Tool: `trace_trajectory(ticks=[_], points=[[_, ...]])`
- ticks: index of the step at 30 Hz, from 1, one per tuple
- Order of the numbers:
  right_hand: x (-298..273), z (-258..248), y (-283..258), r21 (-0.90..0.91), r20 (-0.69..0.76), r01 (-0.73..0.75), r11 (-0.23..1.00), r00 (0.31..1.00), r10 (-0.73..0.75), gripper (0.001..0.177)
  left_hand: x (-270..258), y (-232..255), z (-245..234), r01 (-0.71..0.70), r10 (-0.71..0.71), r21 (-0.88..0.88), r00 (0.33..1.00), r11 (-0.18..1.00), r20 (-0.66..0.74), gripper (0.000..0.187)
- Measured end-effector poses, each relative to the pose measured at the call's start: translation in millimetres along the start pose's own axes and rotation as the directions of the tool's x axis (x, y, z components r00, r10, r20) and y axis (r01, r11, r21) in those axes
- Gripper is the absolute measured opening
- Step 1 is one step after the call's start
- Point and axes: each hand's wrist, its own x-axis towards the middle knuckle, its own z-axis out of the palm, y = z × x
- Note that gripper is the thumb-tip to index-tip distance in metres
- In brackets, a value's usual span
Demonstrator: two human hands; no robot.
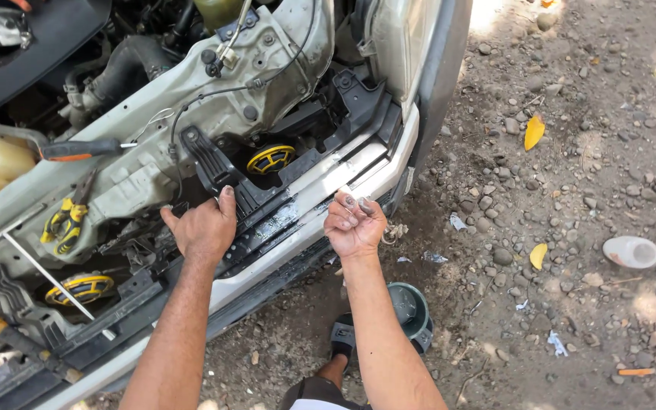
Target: The person applies a white paste-like substance to the front bumper area of a car with an open hood. They use their fingers to spread and smooth the material over the surface, occasionally dipping their hand into a bucket to retrieve more paste. Finally, they use a white cloth to wipe and clean the applied area.
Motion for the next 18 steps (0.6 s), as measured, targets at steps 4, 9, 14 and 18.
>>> trace_trajectory(ticks=[4, 9, 14, 18], points=[[-13.9, 17.2, -1.5, -0.155, -0.155, 0.008, 0.988, 0.987, -0.032, 0.032, 0.7, -3.9, 7.5, -0.010, 0.009, -0.019, 0.999, 1.000, -0.042, 0.076], [-43.1, 9.7, -25.5, -0.945, -0.323, -0.323, 0.044, 0.906, -0.274, 0.062, 0.9, -3.8, 6.0, -0.031, 0.028, -0.038, 0.997, 0.999, -0.075, 0.076], [-53.7, 4.5, -55.1, -0.679, 0.235, 0.001, -0.734, 0.948, -0.216, 0.067, 0.0, -2.4, 4.7, 0.004, -0.007, -0.040, 0.997, 0.999, -0.071, 0.078], [-54.7, 18.4, -42.0, -0.525, 0.181, -0.065, -0.848, 0.966, -0.186, 0.071, -1.2, -1.4, 0.0, 0.006, -0.011, -0.050, 0.996, 0.999, -0.088, 0.079]])
